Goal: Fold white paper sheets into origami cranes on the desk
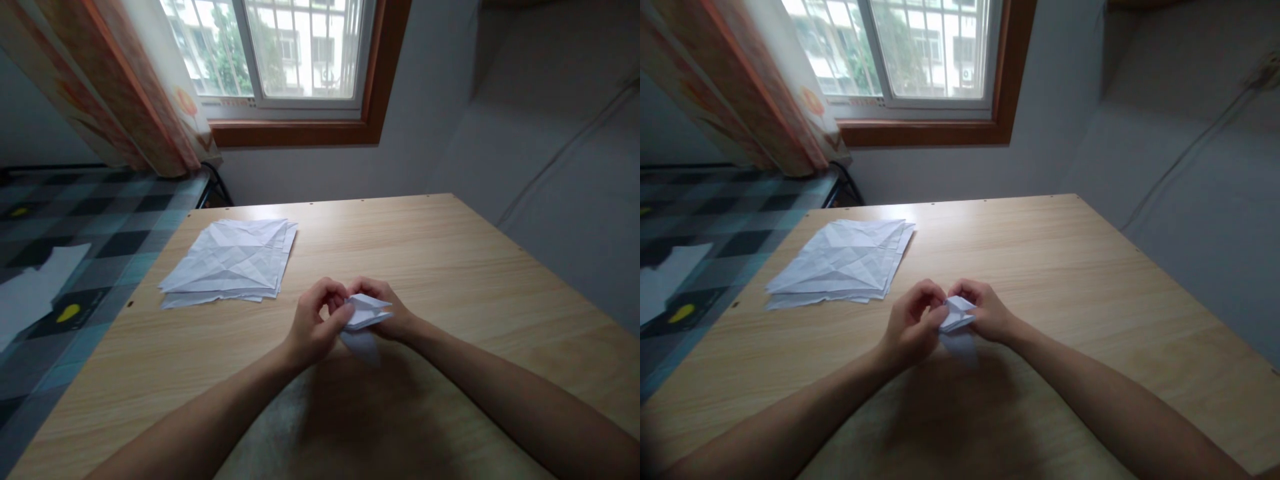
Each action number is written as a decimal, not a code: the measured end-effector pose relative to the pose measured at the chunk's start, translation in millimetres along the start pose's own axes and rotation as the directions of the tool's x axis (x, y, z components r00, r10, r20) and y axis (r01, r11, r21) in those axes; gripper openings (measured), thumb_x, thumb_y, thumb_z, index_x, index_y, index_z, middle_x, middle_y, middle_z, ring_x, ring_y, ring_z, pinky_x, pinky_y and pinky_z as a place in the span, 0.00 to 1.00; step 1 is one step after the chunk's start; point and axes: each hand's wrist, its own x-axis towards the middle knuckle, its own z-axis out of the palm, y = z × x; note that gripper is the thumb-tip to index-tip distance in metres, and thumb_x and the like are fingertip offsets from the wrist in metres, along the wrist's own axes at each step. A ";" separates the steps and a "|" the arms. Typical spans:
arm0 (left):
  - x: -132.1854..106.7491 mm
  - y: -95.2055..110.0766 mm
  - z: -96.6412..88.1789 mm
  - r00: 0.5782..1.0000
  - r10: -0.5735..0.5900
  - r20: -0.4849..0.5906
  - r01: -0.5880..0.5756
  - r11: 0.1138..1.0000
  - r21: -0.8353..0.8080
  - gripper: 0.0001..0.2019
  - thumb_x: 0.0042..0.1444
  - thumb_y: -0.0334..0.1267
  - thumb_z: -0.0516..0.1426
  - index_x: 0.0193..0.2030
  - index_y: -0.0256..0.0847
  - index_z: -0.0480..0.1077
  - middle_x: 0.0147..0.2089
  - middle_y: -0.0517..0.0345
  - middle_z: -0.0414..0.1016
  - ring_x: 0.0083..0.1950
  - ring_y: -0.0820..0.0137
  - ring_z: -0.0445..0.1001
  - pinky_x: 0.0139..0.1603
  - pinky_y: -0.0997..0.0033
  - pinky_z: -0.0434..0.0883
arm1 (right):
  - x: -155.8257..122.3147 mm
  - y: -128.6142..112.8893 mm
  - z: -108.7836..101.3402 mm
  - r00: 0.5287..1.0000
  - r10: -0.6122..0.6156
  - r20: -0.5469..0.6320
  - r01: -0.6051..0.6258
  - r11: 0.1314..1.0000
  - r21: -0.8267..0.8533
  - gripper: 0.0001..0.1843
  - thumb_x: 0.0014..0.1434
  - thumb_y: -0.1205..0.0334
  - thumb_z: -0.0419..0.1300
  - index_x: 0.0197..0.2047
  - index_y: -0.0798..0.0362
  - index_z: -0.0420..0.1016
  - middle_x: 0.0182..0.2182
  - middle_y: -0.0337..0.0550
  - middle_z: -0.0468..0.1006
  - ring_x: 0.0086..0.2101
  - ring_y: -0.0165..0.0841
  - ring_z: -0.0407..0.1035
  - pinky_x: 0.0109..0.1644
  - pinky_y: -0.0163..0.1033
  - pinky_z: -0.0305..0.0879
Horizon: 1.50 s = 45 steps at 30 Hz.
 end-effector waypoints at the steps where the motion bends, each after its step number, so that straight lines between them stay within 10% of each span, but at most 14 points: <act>1: 0.2 -0.3 -0.1 1.000 -0.012 0.010 0.012 1.000 -0.016 0.05 0.54 0.37 0.60 0.32 0.39 0.69 0.28 0.61 0.67 0.28 0.74 0.65 0.30 0.73 0.64 | 0.0 -0.1 -0.3 1.000 0.007 0.008 -0.007 1.000 0.017 0.16 0.42 0.55 0.74 0.28 0.53 0.74 0.23 0.34 0.73 0.24 0.27 0.65 0.27 0.32 0.61; 11: 5.6 -9.7 0.6 0.963 -0.057 -0.265 0.035 0.996 -0.087 0.03 0.59 0.35 0.56 0.37 0.41 0.65 0.30 0.64 0.65 0.26 0.76 0.62 0.27 0.75 0.62 | 12.5 0.4 -10.4 0.979 0.192 -0.074 -0.149 0.910 0.387 0.20 0.38 0.55 0.78 0.32 0.51 0.77 0.26 0.36 0.80 0.24 0.28 0.72 0.28 0.32 0.69; 17: 1.8 -7.0 -4.3 0.974 0.213 -0.075 -0.188 0.948 0.256 0.06 0.56 0.27 0.56 0.29 0.40 0.68 0.34 0.57 0.70 0.34 0.71 0.68 0.34 0.72 0.64 | 17.1 7.4 -18.2 0.970 0.193 -0.145 -0.103 0.875 0.474 0.18 0.44 0.57 0.76 0.37 0.50 0.79 0.41 0.42 0.83 0.42 0.36 0.78 0.45 0.40 0.76; 21: 0.8 -7.6 -5.3 0.979 0.176 0.101 -0.197 0.947 0.255 0.07 0.54 0.25 0.55 0.31 0.40 0.72 0.38 0.54 0.74 0.38 0.70 0.71 0.36 0.71 0.66 | 15.3 4.5 -16.5 0.969 0.209 -0.132 -0.103 0.827 0.552 0.17 0.46 0.57 0.76 0.37 0.51 0.77 0.35 0.39 0.82 0.35 0.32 0.77 0.42 0.37 0.76; 24: 2.6 -10.1 -6.5 0.979 0.065 0.195 -0.089 0.989 0.118 0.12 0.49 0.26 0.55 0.38 0.40 0.74 0.39 0.53 0.76 0.40 0.68 0.72 0.40 0.69 0.68 | 12.9 0.1 -11.9 0.968 0.191 -0.162 -0.090 0.868 0.489 0.18 0.45 0.58 0.76 0.34 0.51 0.73 0.27 0.33 0.78 0.26 0.26 0.72 0.32 0.32 0.71; 30: 8.1 -17.4 -3.5 0.969 -0.244 0.031 0.240 0.913 -0.331 0.14 0.54 0.39 0.59 0.48 0.41 0.67 0.39 0.57 0.74 0.34 0.71 0.73 0.36 0.70 0.69 | 6.3 4.3 1.3 0.939 0.014 -0.343 0.069 0.971 0.229 0.19 0.48 0.55 0.74 0.34 0.49 0.69 0.30 0.34 0.78 0.27 0.29 0.72 0.30 0.33 0.68; 40: 5.3 -20.2 0.1 0.951 -0.212 -0.225 0.201 0.977 -0.074 0.13 0.52 0.36 0.64 0.39 0.43 0.63 0.21 0.71 0.64 0.22 0.79 0.63 0.24 0.80 0.57 | 2.3 12.9 7.4 0.955 0.000 -0.297 0.040 0.991 0.129 0.15 0.48 0.58 0.73 0.31 0.52 0.72 0.23 0.32 0.75 0.23 0.25 0.69 0.27 0.31 0.64; 45: 7.1 -17.9 -0.8 0.953 -0.255 -0.162 0.239 0.964 -0.114 0.11 0.51 0.36 0.64 0.38 0.40 0.66 0.22 0.68 0.64 0.23 0.78 0.64 0.24 0.79 0.58 | 2.5 8.8 8.1 0.953 0.026 -0.302 0.013 0.992 0.127 0.16 0.45 0.57 0.74 0.28 0.52 0.71 0.23 0.34 0.76 0.23 0.27 0.69 0.27 0.33 0.66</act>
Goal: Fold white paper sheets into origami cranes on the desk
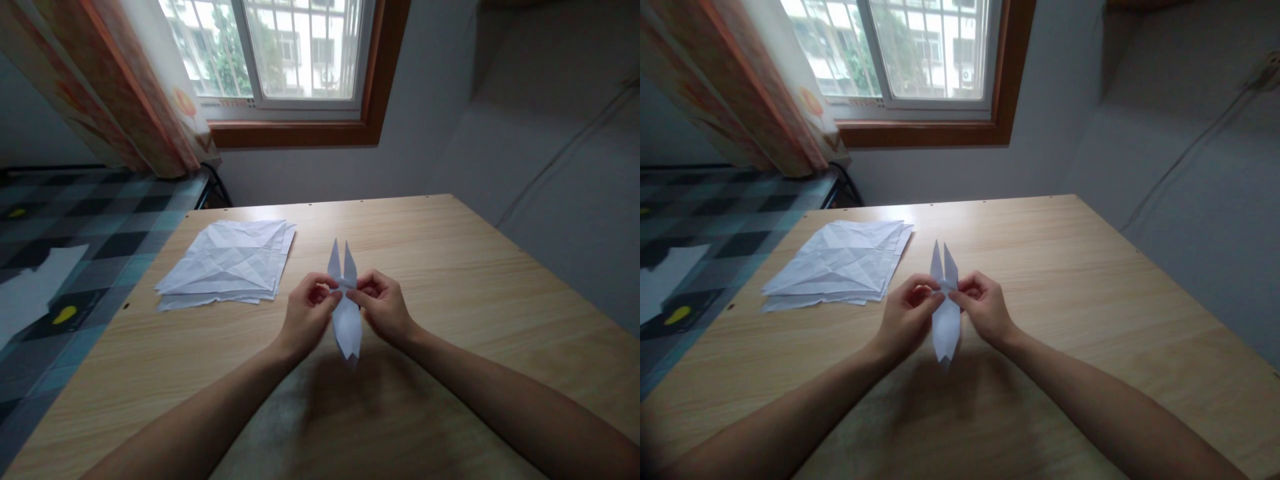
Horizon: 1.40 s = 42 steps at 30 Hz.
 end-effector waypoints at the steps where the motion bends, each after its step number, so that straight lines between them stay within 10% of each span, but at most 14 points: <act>1: -0.1 0.2 0.5 1.000 -0.010 0.014 0.010 0.999 -0.035 0.13 0.50 0.36 0.64 0.39 0.41 0.66 0.23 0.68 0.65 0.23 0.77 0.65 0.24 0.78 0.59 | -0.5 -0.7 0.6 1.000 0.003 0.003 -0.003 1.000 -0.003 0.16 0.45 0.56 0.74 0.28 0.52 0.71 0.22 0.33 0.75 0.22 0.27 0.69 0.27 0.33 0.65; 11: -1.6 1.1 3.1 0.998 0.025 -0.051 -0.028 0.998 -0.059 0.15 0.49 0.34 0.65 0.40 0.42 0.64 0.23 0.70 0.65 0.23 0.79 0.64 0.25 0.80 0.59 | 1.5 5.9 -1.1 1.000 -0.006 0.004 0.006 0.999 0.045 0.15 0.47 0.58 0.73 0.29 0.51 0.70 0.24 0.33 0.76 0.24 0.27 0.70 0.29 0.33 0.65; 27: 3.7 -2.4 -4.0 0.991 -0.040 0.127 0.050 0.996 -0.080 0.06 0.53 0.38 0.59 0.35 0.39 0.72 0.25 0.62 0.70 0.27 0.73 0.67 0.29 0.74 0.63 | -0.1 -7.5 -2.9 0.999 0.010 0.053 -0.010 1.000 0.008 0.10 0.51 0.56 0.69 0.36 0.51 0.81 0.30 0.40 0.81 0.30 0.32 0.73 0.34 0.36 0.68; 42: -2.9 10.6 1.0 0.975 0.032 0.219 -0.080 0.973 0.215 0.08 0.52 0.38 0.61 0.32 0.39 0.66 0.24 0.66 0.61 0.25 0.77 0.59 0.26 0.75 0.57 | 6.0 -10.8 -5.2 0.978 0.192 0.076 -0.201 0.971 0.127 0.13 0.43 0.56 0.72 0.33 0.52 0.80 0.26 0.38 0.81 0.25 0.31 0.72 0.30 0.35 0.67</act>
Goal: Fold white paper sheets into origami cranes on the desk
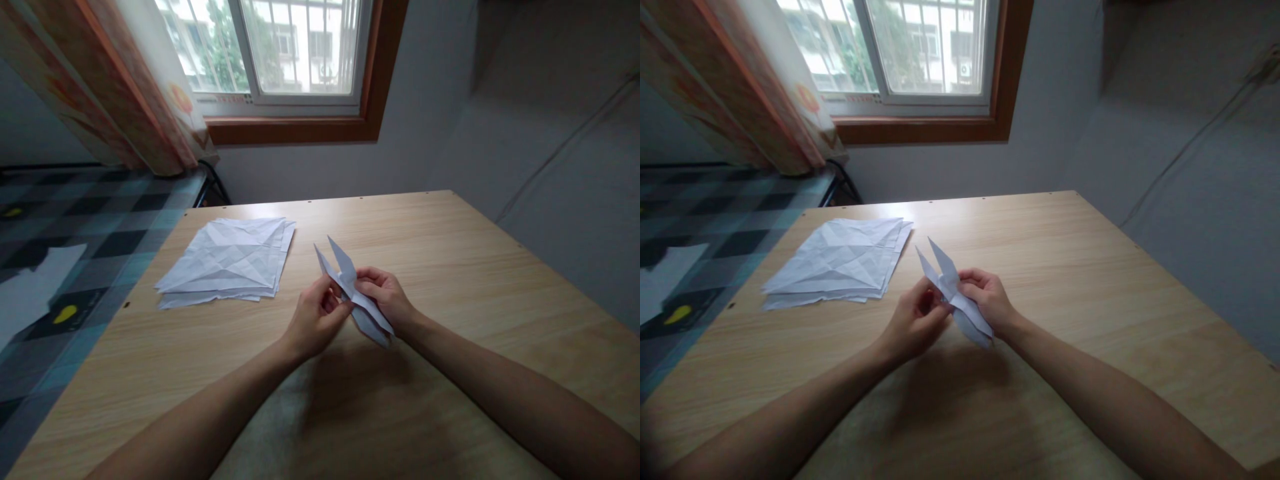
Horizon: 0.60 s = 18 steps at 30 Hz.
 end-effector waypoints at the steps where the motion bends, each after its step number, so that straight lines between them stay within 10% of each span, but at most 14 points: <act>1: -0.1 -0.1 -0.1 1.000 -0.002 -0.003 0.002 1.000 -0.010 0.08 0.52 0.37 0.61 0.30 0.39 0.65 0.24 0.66 0.61 0.25 0.76 0.59 0.26 0.75 0.57 | 0.3 -0.5 -0.2 1.000 0.013 -0.002 -0.013 1.000 0.004 0.14 0.43 0.55 0.72 0.33 0.52 0.80 0.26 0.38 0.81 0.25 0.30 0.72 0.30 0.34 0.67; 11: 4.3 -7.1 -1.1 0.982 -0.077 -0.170 0.021 0.950 -0.310 0.10 0.50 0.34 0.60 0.31 0.41 0.60 0.25 0.68 0.61 0.25 0.78 0.60 0.27 0.77 0.58 | 4.2 -0.3 -1.0 1.000 0.028 -0.003 -0.028 0.988 0.152 0.18 0.40 0.56 0.76 0.32 0.51 0.77 0.26 0.36 0.81 0.26 0.30 0.73 0.35 0.36 0.72; 18: 2.3 -7.5 0.8 0.994 -0.112 0.005 0.106 0.922 -0.372 0.16 0.49 0.38 0.64 0.45 0.40 0.68 0.32 0.61 0.72 0.29 0.74 0.69 0.30 0.75 0.64 | 3.1 5.5 -2.8 0.998 -0.011 0.065 0.006 0.997 0.074 0.19 0.41 0.57 0.77 0.34 0.50 0.75 0.31 0.38 0.83 0.29 0.32 0.76 0.36 0.38 0.72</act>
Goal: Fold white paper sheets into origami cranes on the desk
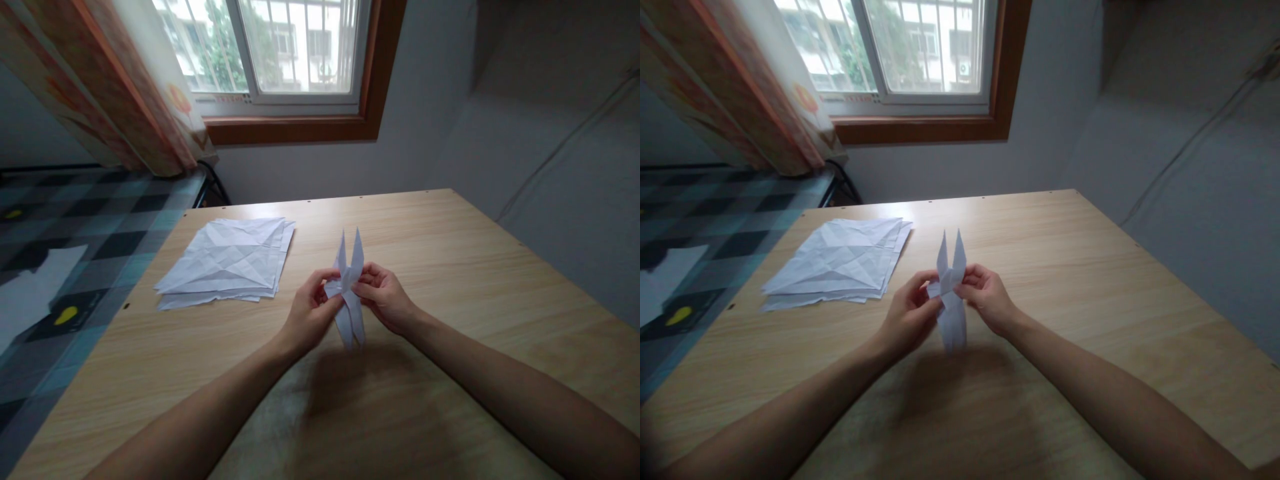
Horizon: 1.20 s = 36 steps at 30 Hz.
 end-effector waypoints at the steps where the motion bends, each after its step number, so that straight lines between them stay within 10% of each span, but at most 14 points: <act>1: -0.4 -0.1 -0.5 1.000 -0.002 0.015 0.001 1.000 0.008 0.18 0.48 0.37 0.65 0.45 0.40 0.68 0.33 0.61 0.72 0.29 0.74 0.69 0.30 0.75 0.64 | 0.0 0.9 0.0 1.000 -0.011 0.004 0.011 1.000 -0.004 0.19 0.41 0.58 0.77 0.34 0.50 0.75 0.31 0.38 0.83 0.30 0.32 0.76 0.38 0.38 0.72; 12: 5.8 3.6 -8.5 0.993 0.108 0.050 -0.114 0.984 0.134 0.19 0.40 0.46 0.71 0.28 0.38 0.68 0.38 0.55 0.70 0.40 0.66 0.70 0.40 0.70 0.68 | -0.8 4.2 3.1 0.994 -0.098 0.048 0.103 0.987 -0.125 0.18 0.41 0.55 0.76 0.30 0.51 0.75 0.29 0.38 0.81 0.32 0.33 0.75 0.41 0.41 0.73; 18: 5.7 4.2 -8.1 0.990 0.107 0.093 -0.122 0.975 0.183 0.13 0.46 0.45 0.68 0.28 0.37 0.76 0.39 0.54 0.70 0.42 0.65 0.70 0.42 0.68 0.68 | -1.1 7.0 -1.0 0.995 -0.102 0.013 0.102 0.987 -0.126 0.15 0.46 0.55 0.74 0.32 0.51 0.75 0.28 0.37 0.79 0.29 0.30 0.72 0.37 0.37 0.70; 26: 8.7 0.3 -7.0 0.982 -0.054 -0.180 0.054 0.999 -0.001 0.20 0.41 0.44 0.70 0.27 0.39 0.62 0.24 0.67 0.67 0.25 0.77 0.65 0.27 0.78 0.62 | -2.7 0.2 1.3 0.997 -0.067 -0.024 0.066 0.996 -0.054 0.14 0.50 0.51 0.70 0.34 0.51 0.76 0.24 0.34 0.73 0.24 0.27 0.66 0.30 0.34 0.64; 36: 5.7 1.3 -2.3 0.997 -0.007 -0.079 0.010 0.999 0.036 0.17 0.46 0.38 0.67 0.38 0.39 0.65 0.31 0.62 0.76 0.28 0.75 0.72 0.29 0.77 0.67 | -6.1 7.3 4.8 0.988 -0.151 0.035 0.154 0.944 -0.293 0.20 0.49 0.56 0.72 0.43 0.47 0.71 0.23 0.28 0.63 0.24 0.26 0.59 0.28 0.32 0.57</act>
